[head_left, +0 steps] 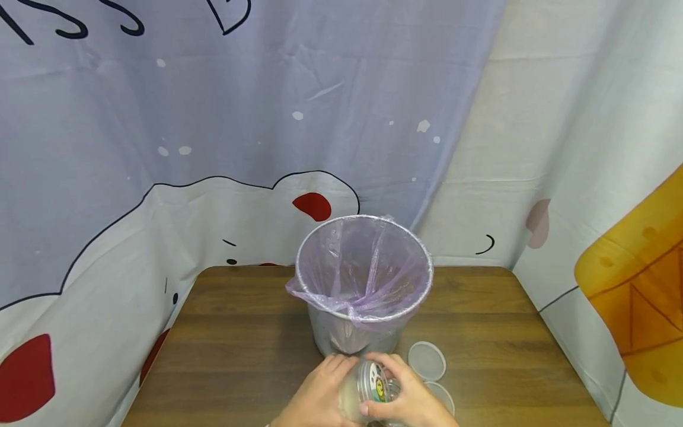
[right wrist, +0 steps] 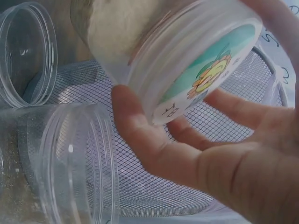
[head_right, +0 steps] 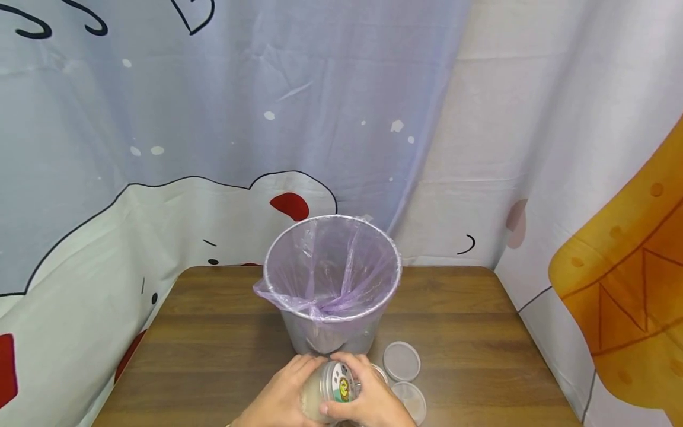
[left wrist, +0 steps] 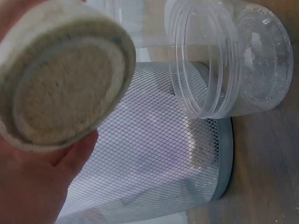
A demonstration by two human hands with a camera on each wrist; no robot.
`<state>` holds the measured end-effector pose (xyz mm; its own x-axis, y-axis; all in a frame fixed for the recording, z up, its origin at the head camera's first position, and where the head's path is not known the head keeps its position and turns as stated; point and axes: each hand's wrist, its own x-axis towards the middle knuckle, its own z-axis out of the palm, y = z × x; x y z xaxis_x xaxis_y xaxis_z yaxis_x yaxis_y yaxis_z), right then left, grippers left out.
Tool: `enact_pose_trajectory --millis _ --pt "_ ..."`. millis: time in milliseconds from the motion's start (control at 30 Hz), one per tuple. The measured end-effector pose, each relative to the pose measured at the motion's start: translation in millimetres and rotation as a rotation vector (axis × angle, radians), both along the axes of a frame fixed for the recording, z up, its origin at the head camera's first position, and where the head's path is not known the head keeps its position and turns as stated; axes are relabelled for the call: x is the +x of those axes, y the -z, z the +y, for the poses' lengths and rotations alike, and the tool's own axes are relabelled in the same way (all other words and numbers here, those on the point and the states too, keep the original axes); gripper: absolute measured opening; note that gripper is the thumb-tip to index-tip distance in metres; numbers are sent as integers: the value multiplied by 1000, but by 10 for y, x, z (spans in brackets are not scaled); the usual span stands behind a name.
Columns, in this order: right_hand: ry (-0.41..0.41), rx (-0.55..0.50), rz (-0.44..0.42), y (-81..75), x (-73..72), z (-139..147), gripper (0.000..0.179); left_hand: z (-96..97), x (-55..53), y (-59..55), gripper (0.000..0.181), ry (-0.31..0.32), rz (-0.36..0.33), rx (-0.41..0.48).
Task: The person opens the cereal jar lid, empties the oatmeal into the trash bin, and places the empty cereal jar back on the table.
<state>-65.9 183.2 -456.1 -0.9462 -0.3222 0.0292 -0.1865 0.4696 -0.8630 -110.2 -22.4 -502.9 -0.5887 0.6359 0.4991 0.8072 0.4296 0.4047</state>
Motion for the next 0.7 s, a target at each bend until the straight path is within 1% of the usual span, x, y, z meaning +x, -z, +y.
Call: enact_pose_trajectory --millis 67,200,267,300,367,467,567,667,700 --pt "-34 -12 46 11 -4 7 69 -24 -8 -13 83 34 -88 28" --pt "-107 -92 60 7 -4 25 70 -63 -18 -30 80 111 -299 79" --pt "-149 -126 73 5 -3 32 71 -78 -38 -33 79 158 -366 96" --pt "-170 -144 80 5 -3 34 72 -88 -50 -36 79 177 -387 97" --pt "-203 -150 126 22 -9 36 73 -107 -79 -30 79 217 -407 99" --pt "-232 -149 175 32 -12 35 75 -132 -110 -20 80 260 -421 92" --pt "-242 -144 188 25 -13 32 75 -147 -117 -19 80 271 -450 88" --pt "-247 -143 186 2 -9 27 75 -153 -117 -30 81 262 -462 77" --pt "-246 -142 187 0 -10 27 75 -153 -116 -33 81 261 -476 76"
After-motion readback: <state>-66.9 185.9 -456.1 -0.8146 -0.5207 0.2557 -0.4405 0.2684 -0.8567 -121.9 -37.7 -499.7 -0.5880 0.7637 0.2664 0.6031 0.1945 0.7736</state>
